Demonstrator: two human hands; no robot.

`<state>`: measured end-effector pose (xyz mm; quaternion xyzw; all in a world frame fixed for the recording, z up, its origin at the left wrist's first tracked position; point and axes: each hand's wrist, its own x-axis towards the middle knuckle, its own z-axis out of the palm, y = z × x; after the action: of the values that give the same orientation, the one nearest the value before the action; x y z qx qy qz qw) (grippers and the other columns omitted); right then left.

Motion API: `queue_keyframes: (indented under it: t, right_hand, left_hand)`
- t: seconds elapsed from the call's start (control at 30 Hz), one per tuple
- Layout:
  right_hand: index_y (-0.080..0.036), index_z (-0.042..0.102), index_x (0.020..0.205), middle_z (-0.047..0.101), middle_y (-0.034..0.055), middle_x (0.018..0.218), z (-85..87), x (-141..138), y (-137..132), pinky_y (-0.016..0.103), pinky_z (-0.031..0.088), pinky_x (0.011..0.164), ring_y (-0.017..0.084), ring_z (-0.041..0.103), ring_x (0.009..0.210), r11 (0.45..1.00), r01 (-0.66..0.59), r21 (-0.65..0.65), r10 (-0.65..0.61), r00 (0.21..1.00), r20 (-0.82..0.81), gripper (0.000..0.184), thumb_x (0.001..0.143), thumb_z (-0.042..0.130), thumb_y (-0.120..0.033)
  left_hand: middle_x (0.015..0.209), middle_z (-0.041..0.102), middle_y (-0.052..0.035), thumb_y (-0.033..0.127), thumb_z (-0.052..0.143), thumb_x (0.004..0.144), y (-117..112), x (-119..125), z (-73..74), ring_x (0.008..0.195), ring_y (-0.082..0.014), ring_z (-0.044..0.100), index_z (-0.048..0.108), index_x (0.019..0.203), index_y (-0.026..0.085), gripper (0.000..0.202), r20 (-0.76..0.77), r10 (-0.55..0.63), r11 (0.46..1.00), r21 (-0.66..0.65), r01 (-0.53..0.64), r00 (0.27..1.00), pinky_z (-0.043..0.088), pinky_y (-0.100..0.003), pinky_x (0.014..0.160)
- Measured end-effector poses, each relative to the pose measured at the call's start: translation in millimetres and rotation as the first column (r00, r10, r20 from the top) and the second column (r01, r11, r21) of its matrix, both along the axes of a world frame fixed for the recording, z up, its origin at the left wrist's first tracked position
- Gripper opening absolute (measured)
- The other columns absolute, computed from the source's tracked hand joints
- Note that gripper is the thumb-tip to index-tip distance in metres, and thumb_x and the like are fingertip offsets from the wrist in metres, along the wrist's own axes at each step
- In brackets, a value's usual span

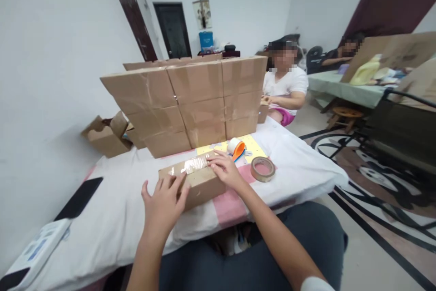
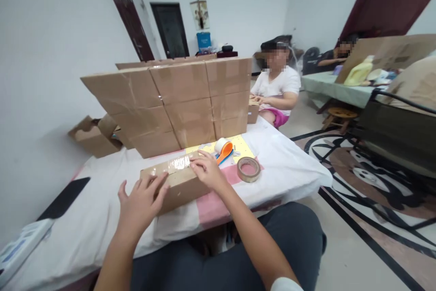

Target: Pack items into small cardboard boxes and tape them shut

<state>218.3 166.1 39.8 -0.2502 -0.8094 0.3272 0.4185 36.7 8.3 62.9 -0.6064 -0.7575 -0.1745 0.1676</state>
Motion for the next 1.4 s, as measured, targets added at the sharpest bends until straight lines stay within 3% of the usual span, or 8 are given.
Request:
queue_keyframes:
  t: [0.1, 0.2, 0.27, 0.7, 0.97, 1.13, 1.27, 1.4]
  right_hand:
    - [-0.023, 0.063, 0.12, 0.063, 0.0098, 0.135, -9.3, 9.8, 9.8, 0.044, 0.034, 0.115, 0.025, 0.05, 0.133, 0.967, 0.229, -0.109, -0.242, 0.961, -0.133, 0.034, 0.094, 0.047, -0.038]
    - [-0.017, 0.045, 0.134, 0.052, 0.0165, 0.143, -21.1, 24.7, 36.6, 0.04, 0.038, 0.111, 0.025, 0.047, 0.133, 0.781, 0.493, -0.383, -0.575, 0.806, -0.136, 0.047, 0.094, 0.038, -0.04]
    - [-0.014, 0.044, 0.132, 0.057, 0.0186, 0.134, -27.7, 32.9, 57.1, 0.039, 0.045, 0.103, 0.027, 0.053, 0.125, 0.712, 0.514, -0.478, -0.618, 0.782, -0.079, 0.048, 0.092, 0.039, -0.039]
    - [-0.019, 0.052, 0.07, 0.054, -0.0006, 0.064, -45.8, 10.9, 77.0, 0.029, 0.041, 0.062, 0.017, 0.05, 0.063, 0.772, 0.416, -0.48, -0.566, 0.795, -0.221, 0.022, 0.076, 0.056, -0.04]
    - [-0.02, 0.054, 0.08, 0.054, -0.0014, 0.074, -6.9, 64.9, 52.4, 0.028, 0.043, 0.068, 0.016, 0.048, 0.07, 0.797, 0.459, -0.392, -0.6, 0.673, -0.433, 0.033, 0.087, 0.052, -0.052]
    - [-0.019, 0.06, 0.085, 0.055, -0.0016, 0.07, 23.5, 88.4, 11.7, 0.025, 0.043, 0.059, 0.014, 0.047, 0.063, 0.887, 0.225, -0.402, -0.43, 0.719, -0.546, 0.038, 0.087, 0.057, -0.057]
    - [-0.02, 0.067, 0.085, 0.054, -0.0009, 0.065, 44.6, 87.1, -35.9, 0.026, 0.043, 0.055, 0.014, 0.046, 0.057, 0.904, -0.044, -0.426, -0.235, 0.78, -0.58, 0.042, 0.089, 0.056, -0.06]
    - [-0.021, 0.073, 0.097, 0.062, 0.0031, 0.076, 52.7, 82.6, -69.4, 0.029, 0.049, 0.067, 0.019, 0.056, 0.072, 0.914, -0.053, -0.403, -0.194, 0.816, -0.545, 0.048, 0.088, 0.056, -0.065]
  left_hand:
    - [0.126, 0.064, -0.0147, 0.056, 0.054, 0.089, 4.6, 5.3, -3.2, 0.112, -0.0337, 0.059, 0.064, 0.131, 0.029, 0.051, -0.087, 0.027, 0.999, -0.036, -0.03, 0.996, 0.012, -0.066, 0.113]
    - [0.127, 0.063, -0.0141, 0.058, 0.059, 0.087, 8.5, 1.2, -4.7, 0.115, -0.0335, 0.058, 0.065, 0.131, 0.031, 0.052, -0.096, 0.038, 0.996, -0.076, -0.045, 0.995, 0.017, -0.064, 0.113]
    - [0.127, 0.063, -0.0137, 0.058, 0.059, 0.087, 9.8, -1.6, -3.4, 0.116, -0.0331, 0.057, 0.065, 0.131, 0.032, 0.051, -0.079, 0.042, 0.994, -0.1, -0.05, 0.996, 0.025, -0.059, 0.11]
    - [0.132, 0.063, -0.0111, 0.055, 0.057, 0.088, 8.9, 1.1, -0.4, 0.118, -0.0306, 0.056, 0.063, 0.132, 0.036, 0.049, -0.035, 0.08, 0.987, -0.135, -0.084, 0.996, 0.032, -0.051, 0.101]
    - [0.13, 0.061, -0.0095, 0.054, 0.057, 0.086, 8.1, -3.1, -4.3, 0.117, -0.0299, 0.058, 0.063, 0.132, 0.035, 0.049, -0.009, 0.068, 0.992, -0.11, -0.069, 0.998, 0.03, -0.054, 0.104]
    - [0.131, 0.06, -0.0124, 0.05, 0.052, 0.09, 16.3, 18.1, 13.4, 0.122, -0.0326, 0.056, 0.062, 0.129, 0.026, 0.046, 0.085, -0.137, 0.973, 0.198, 0.118, 0.987, 0.027, -0.057, 0.111]
    - [0.149, 0.048, -0.0109, 0.048, 0.057, 0.091, 35.3, 65.4, 46.3, 0.135, -0.0296, 0.048, 0.047, 0.143, 0.027, 0.057, 0.294, -0.556, 0.821, 0.339, 0.459, 0.777, 0.039, -0.044, 0.111]
    - [0.157, 0.039, -0.0116, 0.045, 0.061, 0.09, 50.0, 103.9, 69.4, 0.137, -0.03, 0.047, 0.032, 0.152, 0.028, 0.071, 0.548, -0.69, 0.699, 0.339, 0.629, 0.472, 0.043, -0.044, 0.109]
